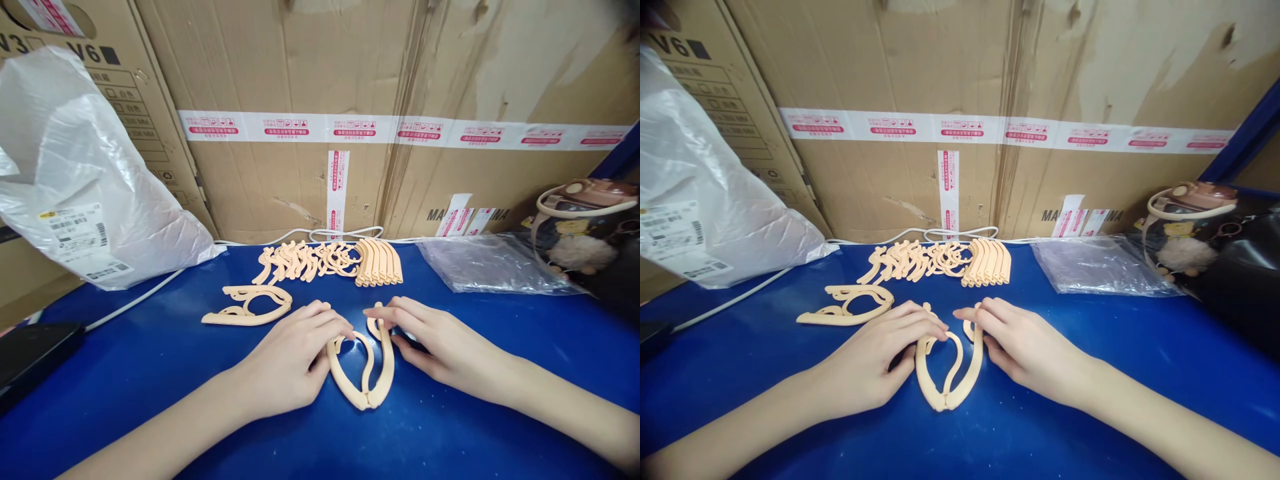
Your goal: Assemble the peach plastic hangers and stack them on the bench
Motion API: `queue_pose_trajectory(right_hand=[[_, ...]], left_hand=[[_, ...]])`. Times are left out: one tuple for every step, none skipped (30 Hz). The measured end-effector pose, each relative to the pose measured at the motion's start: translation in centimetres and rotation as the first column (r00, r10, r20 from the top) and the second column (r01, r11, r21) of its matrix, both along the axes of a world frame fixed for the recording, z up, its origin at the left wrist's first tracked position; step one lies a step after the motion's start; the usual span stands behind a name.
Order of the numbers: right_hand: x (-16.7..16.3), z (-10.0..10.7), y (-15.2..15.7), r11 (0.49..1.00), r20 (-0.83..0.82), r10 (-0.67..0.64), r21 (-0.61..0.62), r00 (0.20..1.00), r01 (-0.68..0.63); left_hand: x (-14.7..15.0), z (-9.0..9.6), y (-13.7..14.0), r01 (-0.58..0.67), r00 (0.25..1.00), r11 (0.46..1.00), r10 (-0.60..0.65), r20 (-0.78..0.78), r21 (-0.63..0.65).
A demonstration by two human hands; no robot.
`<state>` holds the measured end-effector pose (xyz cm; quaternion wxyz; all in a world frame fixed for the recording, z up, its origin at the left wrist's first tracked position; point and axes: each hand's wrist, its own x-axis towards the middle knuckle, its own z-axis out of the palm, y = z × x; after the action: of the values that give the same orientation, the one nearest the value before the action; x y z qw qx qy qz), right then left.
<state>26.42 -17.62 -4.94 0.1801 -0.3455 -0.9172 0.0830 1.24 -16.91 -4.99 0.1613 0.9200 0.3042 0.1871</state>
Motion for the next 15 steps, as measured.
queue_pose_trajectory(right_hand=[[0.1, -0.1, 0.0, 1.000, -0.005, -0.016, -0.001, 1.000, 0.016], [0.1, -0.2, 0.0, 0.999, -0.009, -0.033, -0.003, 0.999, 0.033], [0.2, -0.2, 0.0, 0.999, -0.012, -0.044, -0.009, 0.999, 0.044], [0.2, -0.2, 0.0, 0.999, -0.014, -0.052, -0.016, 0.999, 0.052], [0.2, -0.1, 0.0, 0.998, -0.013, -0.055, -0.021, 0.998, 0.055], [0.1, 0.0, 0.0, 0.998, -0.007, -0.056, -0.024, 0.998, 0.056], [0.0, 0.2, -0.1, 0.998, 0.000, -0.055, -0.023, 0.998, 0.055], [-0.1, 0.3, -0.2, 0.998, 0.009, -0.052, -0.020, 0.999, 0.052], [-0.2, 0.5, -0.3, 0.999, 0.018, -0.045, -0.020, 0.999, 0.046], [-0.3, 0.7, -0.4, 0.999, 0.027, -0.036, -0.022, 0.999, 0.037], [-0.4, 0.9, -0.4, 0.999, 0.036, -0.023, -0.027, 0.999, 0.024], [-0.5, 1.1, -0.5, 0.999, 0.044, -0.007, -0.034, 0.999, 0.008], [-0.5, 1.2, -0.6, 0.999, 0.052, 0.010, -0.041, 0.999, -0.008], [-0.5, 1.4, -0.6, 0.999, 0.060, 0.026, -0.048, 0.998, -0.023], [-0.5, 1.5, -0.6, 0.998, 0.066, 0.040, -0.054, 0.997, -0.036]], left_hand=[[0.0, 0.0, 0.0, 0.005, 1.000, 1.000, -0.005, -0.010, 0.000], [0.0, 0.1, 0.0, 0.009, 1.000, 1.000, -0.009, -0.017, 0.000], [0.0, 0.1, 0.0, 0.010, 1.000, 1.000, -0.010, -0.024, -0.003], [0.0, 0.2, -0.1, 0.010, 0.999, 1.000, -0.011, -0.031, -0.005], [0.0, 0.3, -0.1, 0.010, 0.999, 1.000, -0.010, -0.035, -0.007], [0.0, 0.3, -0.2, 0.009, 0.999, 1.000, -0.009, -0.038, -0.010], [0.0, 0.5, -0.3, 0.007, 0.999, 1.000, -0.008, -0.036, -0.010], [0.1, 0.6, -0.3, 0.007, 0.999, 1.000, -0.007, -0.033, -0.012], [0.1, 0.8, -0.4, 0.007, 1.000, 1.000, -0.007, -0.027, -0.013], [0.2, 1.0, -0.5, 0.009, 1.000, 1.000, -0.009, -0.020, -0.016], [0.2, 1.1, -0.6, 0.011, 1.000, 1.000, -0.012, -0.013, -0.019], [0.2, 1.3, -0.6, 0.016, 1.000, 1.000, -0.016, -0.005, -0.023], [0.2, 1.4, -0.7, 0.019, 1.000, 0.999, -0.019, 0.002, -0.028], [0.2, 1.4, -0.7, 0.020, 1.000, 0.999, -0.020, 0.005, -0.031], [0.2, 1.3, -0.7, 0.018, 1.000, 0.999, -0.017, 0.012, -0.027]])
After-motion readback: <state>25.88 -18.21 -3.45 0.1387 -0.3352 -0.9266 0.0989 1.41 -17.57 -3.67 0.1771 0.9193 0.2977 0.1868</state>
